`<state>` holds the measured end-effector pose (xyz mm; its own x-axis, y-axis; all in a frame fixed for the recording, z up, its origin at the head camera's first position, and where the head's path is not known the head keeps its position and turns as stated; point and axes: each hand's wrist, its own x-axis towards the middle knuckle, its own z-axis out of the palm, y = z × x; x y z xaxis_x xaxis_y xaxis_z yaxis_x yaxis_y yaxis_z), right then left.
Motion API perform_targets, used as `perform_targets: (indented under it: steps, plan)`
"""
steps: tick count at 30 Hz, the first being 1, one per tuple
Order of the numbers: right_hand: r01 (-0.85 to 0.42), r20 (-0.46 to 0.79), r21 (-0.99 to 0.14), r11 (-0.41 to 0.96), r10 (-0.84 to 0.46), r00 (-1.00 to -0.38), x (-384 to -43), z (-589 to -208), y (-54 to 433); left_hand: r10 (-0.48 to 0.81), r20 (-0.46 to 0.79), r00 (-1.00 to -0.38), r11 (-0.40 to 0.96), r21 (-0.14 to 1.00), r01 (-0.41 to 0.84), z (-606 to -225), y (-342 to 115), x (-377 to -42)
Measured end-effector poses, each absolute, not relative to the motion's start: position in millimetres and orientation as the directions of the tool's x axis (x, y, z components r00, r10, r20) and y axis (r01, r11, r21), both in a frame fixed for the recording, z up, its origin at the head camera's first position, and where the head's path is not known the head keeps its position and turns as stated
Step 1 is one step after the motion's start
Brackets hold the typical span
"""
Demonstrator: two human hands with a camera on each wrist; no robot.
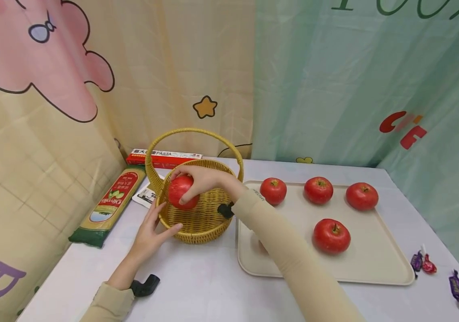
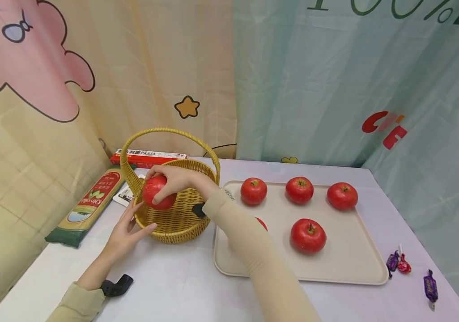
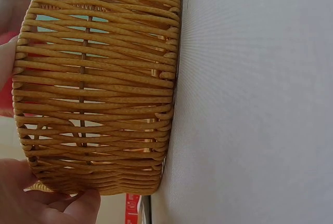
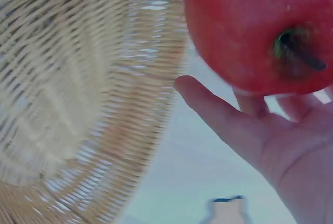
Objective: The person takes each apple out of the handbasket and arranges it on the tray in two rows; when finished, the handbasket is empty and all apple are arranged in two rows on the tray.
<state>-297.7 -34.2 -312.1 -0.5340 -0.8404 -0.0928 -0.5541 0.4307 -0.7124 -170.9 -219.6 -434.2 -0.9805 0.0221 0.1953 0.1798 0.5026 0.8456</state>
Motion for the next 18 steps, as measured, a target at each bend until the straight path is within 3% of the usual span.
perform_targets:
  steps: [3, 10, 15, 18]
  plan:
    - [-0.597, -0.025, -0.699, 0.394, -0.847, -0.531, -282, -296, -14, 0.024, 0.19, -0.982, 0.502, 0.847, 0.176, -433, -219, -172]
    - [-0.641, 0.231, -0.749, 0.166, -0.841, -0.489, -241, -277, 68, 0.035, 0.208, -0.977, 0.493, 0.847, 0.198, -432, -219, -172]
    - [-0.67, 0.325, -0.707, 0.227, -0.737, -0.593, -216, -273, 136, 0.034, 0.205, -0.978, 0.495, 0.847, 0.195, -432, -219, -171]
    - [-0.615, 0.321, -0.722, 0.317, -0.634, -0.704, -204, -278, 175, 0.029, 0.204, -0.979, 0.498, 0.846, 0.191, -431, -218, -171]
